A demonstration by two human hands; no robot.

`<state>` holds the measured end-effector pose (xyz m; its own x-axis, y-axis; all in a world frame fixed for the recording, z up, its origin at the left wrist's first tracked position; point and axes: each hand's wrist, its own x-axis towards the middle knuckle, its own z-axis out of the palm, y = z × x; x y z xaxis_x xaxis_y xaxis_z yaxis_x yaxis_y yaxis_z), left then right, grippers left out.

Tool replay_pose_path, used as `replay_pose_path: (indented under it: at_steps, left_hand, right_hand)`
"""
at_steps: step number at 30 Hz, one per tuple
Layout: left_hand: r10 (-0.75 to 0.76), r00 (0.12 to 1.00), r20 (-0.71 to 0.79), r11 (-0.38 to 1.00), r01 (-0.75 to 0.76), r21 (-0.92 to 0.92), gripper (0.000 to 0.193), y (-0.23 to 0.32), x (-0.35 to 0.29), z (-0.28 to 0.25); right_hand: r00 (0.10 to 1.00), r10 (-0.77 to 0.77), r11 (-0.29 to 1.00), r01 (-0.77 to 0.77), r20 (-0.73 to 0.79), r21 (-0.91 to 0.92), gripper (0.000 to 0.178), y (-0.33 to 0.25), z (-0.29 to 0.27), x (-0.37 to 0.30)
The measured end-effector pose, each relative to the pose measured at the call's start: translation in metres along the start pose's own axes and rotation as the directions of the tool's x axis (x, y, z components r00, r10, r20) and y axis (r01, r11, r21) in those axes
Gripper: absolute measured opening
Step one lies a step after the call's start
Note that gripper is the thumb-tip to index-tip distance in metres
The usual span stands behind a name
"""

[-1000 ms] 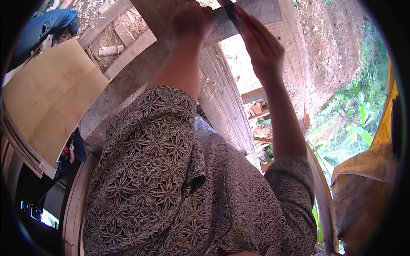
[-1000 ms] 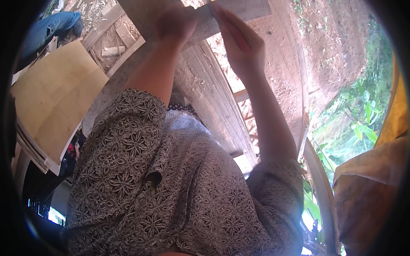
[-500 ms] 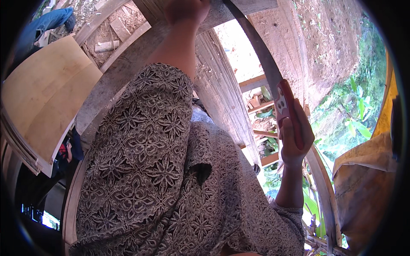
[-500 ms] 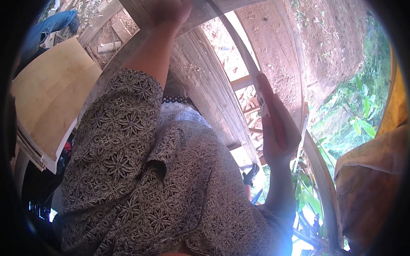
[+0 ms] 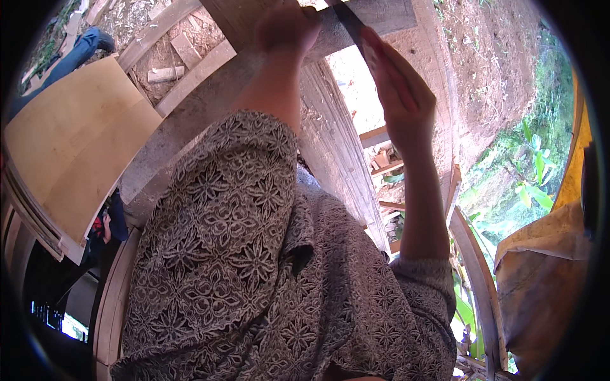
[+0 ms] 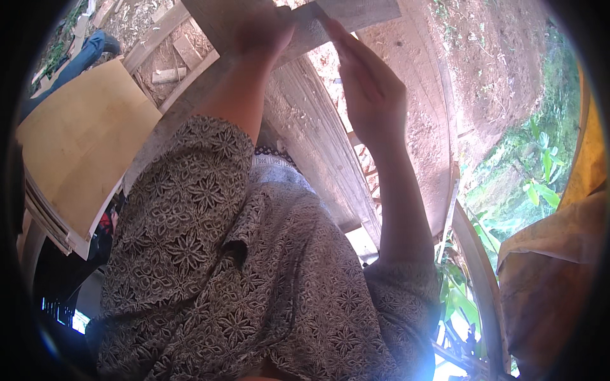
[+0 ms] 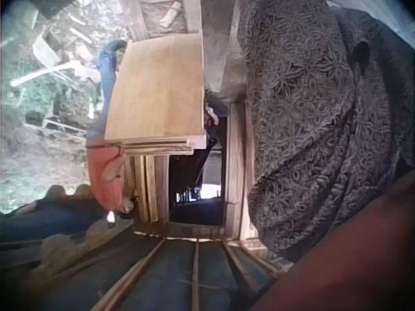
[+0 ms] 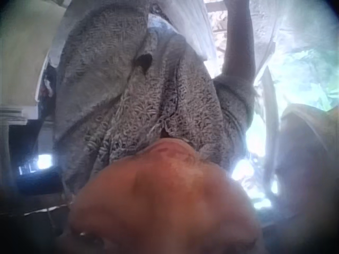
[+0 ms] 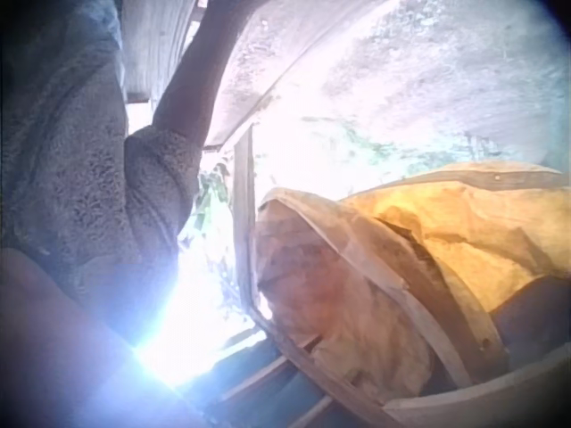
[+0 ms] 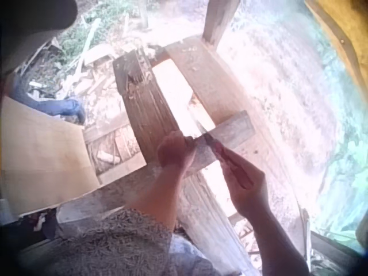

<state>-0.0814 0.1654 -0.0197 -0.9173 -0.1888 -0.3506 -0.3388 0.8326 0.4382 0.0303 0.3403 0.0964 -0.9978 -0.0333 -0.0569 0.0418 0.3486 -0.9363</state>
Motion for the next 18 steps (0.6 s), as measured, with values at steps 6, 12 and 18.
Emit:
replay_pose_path:
  at_steps: [6,12,18]
  left_hand:
    - [0.073,0.977,-0.2,0.996,-0.062,0.064,0.036,-0.007,0.009,0.016]
    - [0.041,0.977,-0.21,0.998,-0.029,0.058,0.036,-0.02,0.015,0.021]
    - [0.117,0.986,-0.122,0.987,-0.101,0.127,0.037,0.007,0.004,0.007]
  right_hand:
    - [0.913,0.4,0.898,-0.408,-0.08,-0.167,0.043,-0.098,-0.07,-0.133]
    - [0.991,0.129,0.983,-0.125,0.026,-0.131,0.039,-0.049,-0.031,-0.036]
    - [0.99,0.14,0.972,-0.136,-0.005,0.193,0.034,-0.004,0.027,0.086]
